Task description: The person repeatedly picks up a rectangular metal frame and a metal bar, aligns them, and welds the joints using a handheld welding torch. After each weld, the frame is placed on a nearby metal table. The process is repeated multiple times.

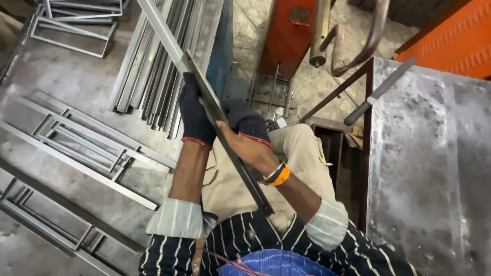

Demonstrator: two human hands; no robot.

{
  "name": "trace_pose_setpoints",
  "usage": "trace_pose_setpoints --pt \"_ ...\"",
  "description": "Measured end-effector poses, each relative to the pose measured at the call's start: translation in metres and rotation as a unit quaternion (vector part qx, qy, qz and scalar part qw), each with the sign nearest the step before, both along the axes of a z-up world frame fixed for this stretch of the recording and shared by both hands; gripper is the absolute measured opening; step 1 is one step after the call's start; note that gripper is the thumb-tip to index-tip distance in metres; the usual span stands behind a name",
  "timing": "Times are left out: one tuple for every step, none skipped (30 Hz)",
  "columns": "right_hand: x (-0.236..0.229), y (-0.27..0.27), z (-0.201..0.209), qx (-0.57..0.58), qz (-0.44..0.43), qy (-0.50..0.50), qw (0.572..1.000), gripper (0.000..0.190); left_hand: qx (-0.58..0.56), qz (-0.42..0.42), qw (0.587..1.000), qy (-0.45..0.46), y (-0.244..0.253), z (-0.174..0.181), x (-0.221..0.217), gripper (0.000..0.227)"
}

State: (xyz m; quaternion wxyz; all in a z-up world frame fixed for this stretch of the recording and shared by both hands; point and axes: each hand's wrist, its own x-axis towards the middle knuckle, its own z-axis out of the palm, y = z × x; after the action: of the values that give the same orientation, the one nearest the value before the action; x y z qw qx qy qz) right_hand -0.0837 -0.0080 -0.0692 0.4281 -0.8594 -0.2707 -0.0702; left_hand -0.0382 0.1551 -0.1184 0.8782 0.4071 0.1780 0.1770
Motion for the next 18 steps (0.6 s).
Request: trace_pose_setpoints --pt "-0.002 -0.001 0.001 0.039 0.042 0.044 0.997 0.033 -0.013 0.008 1.0 0.0 0.005 -0.004 -0.002 0.041" --pt "-0.004 -0.001 0.003 0.077 0.083 0.088 0.99 0.035 -0.027 0.017 1.0 0.0 0.01 -0.008 -0.004 0.043" --pt "-0.007 -0.003 0.0 0.075 0.092 0.091 0.989 0.035 -0.029 0.027 0.999 0.002 0.017 -0.014 -0.003 0.043" --pt "-0.01 -0.005 -0.002 0.164 0.134 0.183 0.96 0.038 -0.045 0.029 0.998 -0.014 0.025 -0.019 -0.003 0.045" --pt "-0.012 -0.005 -0.003 0.249 0.174 0.272 0.913 0.041 -0.059 0.033 0.997 -0.032 0.035 -0.024 -0.003 0.047" --pt "-0.016 -0.003 -0.01 0.247 0.183 0.276 0.911 0.041 -0.058 0.044 0.997 -0.031 0.04 -0.024 -0.005 0.047" --pt "-0.019 -0.001 -0.016 0.283 0.17 0.396 0.857 0.041 -0.074 0.044 0.996 -0.017 0.045 -0.024 -0.007 0.049" --pt "-0.023 0.001 -0.022 0.312 0.152 0.51 0.787 0.042 -0.091 0.044 0.995 -0.004 0.051 -0.023 -0.009 0.05" --pt "-0.024 0.002 -0.03 0.308 0.158 0.513 0.786 0.042 -0.091 0.052 0.994 -0.004 0.053 -0.023 -0.012 0.05" --pt "-0.026 0.003 -0.038 0.307 0.139 0.578 0.743 0.045 -0.104 0.052 0.993 0.016 0.054 -0.023 -0.014 0.052" --pt "-0.027 0.003 -0.046 0.304 0.118 0.64 0.696 0.05 -0.117 0.051 0.991 0.036 0.056 -0.022 -0.016 0.053" --pt "-0.027 0.007 -0.037 0.3 0.122 0.643 0.694 0.05 -0.117 0.058 0.991 0.036 0.06 -0.025 -0.016 0.053" --pt "-0.03 0.01 -0.028 0.3 0.138 0.646 0.688 0.05 -0.116 0.058 0.991 0.04 0.063 -0.029 -0.019 0.053" --pt "-0.033 0.013 -0.02 0.3 0.153 0.65 0.681 0.049 -0.116 0.058 0.991 0.044 0.066 -0.033 -0.021 0.054" --pt "-0.033 0.016 -0.029 0.296 0.155 0.653 0.68 0.049 -0.117 0.063 0.99 0.045 0.069 -0.037 -0.022 0.054" --pt "-0.033 0.018 -0.039 0.315 0.155 0.642 0.682 0.044 -0.117 0.067 0.99 0.048 0.072 -0.04 -0.022 0.054" --pt "-0.033 0.019 -0.048 0.334 0.152 0.631 0.683 0.04 -0.118 0.07 0.989 0.052 0.073 -0.043 -0.022 0.053" --pt "-0.034 0.021 -0.044 0.332 0.153 0.633 0.682 0.04 -0.12 0.073 0.989 0.053 0.074 -0.048 -0.021 0.053"
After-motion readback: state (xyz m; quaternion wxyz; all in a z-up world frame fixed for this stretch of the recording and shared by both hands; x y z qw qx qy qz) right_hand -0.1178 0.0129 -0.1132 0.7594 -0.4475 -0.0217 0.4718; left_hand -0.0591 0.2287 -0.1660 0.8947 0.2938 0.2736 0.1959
